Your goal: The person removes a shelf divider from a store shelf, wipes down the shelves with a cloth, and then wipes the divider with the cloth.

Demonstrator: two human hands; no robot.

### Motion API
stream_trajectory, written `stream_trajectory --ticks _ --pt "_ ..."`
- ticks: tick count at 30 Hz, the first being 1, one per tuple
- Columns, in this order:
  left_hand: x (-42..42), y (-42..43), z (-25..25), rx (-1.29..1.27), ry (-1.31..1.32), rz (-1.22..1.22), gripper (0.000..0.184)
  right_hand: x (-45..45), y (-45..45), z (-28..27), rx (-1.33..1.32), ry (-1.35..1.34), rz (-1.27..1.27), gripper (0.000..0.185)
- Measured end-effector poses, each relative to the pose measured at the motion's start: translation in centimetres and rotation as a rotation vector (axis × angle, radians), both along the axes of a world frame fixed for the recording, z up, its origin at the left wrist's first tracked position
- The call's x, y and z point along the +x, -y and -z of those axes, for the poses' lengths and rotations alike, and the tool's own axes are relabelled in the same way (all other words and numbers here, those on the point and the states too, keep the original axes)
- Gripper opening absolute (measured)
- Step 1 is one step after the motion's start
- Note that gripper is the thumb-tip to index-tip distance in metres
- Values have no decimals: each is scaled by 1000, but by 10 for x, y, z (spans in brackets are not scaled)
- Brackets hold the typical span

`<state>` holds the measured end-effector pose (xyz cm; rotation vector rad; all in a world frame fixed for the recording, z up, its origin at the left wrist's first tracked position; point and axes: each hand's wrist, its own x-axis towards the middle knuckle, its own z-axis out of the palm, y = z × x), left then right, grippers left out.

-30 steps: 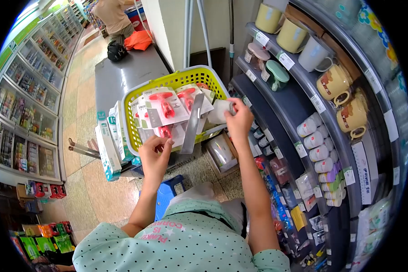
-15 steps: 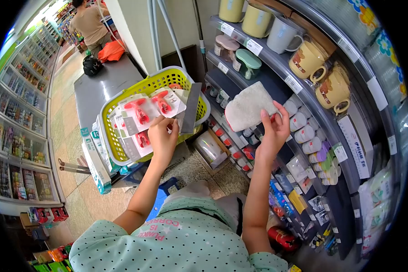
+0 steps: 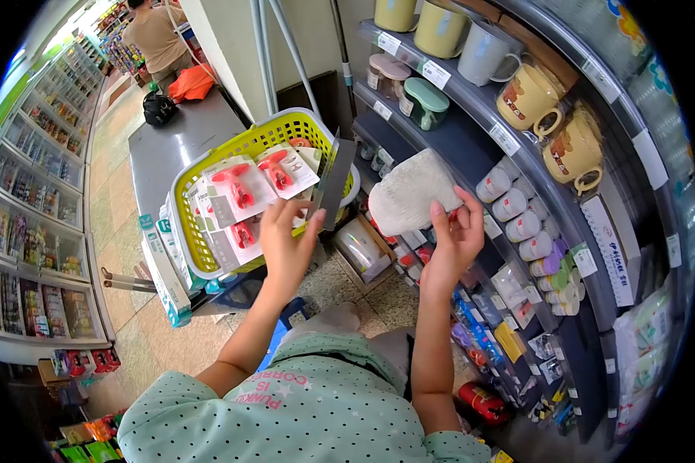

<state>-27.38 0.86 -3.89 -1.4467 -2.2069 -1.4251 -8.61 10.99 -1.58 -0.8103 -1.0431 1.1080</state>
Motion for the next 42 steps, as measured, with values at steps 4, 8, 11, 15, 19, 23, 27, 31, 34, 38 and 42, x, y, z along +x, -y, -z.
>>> stream_trajectory --ticks 4,8,11,15,19,23,27,31,34,38,42 --pt "27 13 -17 -88 683 520 50 -10 24 -1 98 -17 -25 37" --pt "36 11 -18 6 976 633 87 -2 44 4 141 -15 -187 38" --pt "40 14 -34 142 1157 687 92 9 45 7 132 4 -299 37" --pt "42 18 -36 211 1199 700 90 18 47 12 122 39 -395 35" --pt "39 19 -32 144 981 693 73 20 46 15 260 230 -347 28" --pt "33 23 -27 -8 825 609 56 25 39 13 519 486 -271 35" --pt "34 30 -28 -65 461 442 42 11 48 -11 670 542 -110 73" --pt "30 39 -36 -73 194 554 43 16 47 -45 580 894 -377 94" --pt "27 44 -33 -102 121 606 49 21 40 -47 652 1122 -611 81" --pt "23 45 -26 -5 154 532 45 9 43 -33 617 994 -585 59" --pt "13 46 -31 32 166 476 42 0 39 -21 702 929 -511 48"
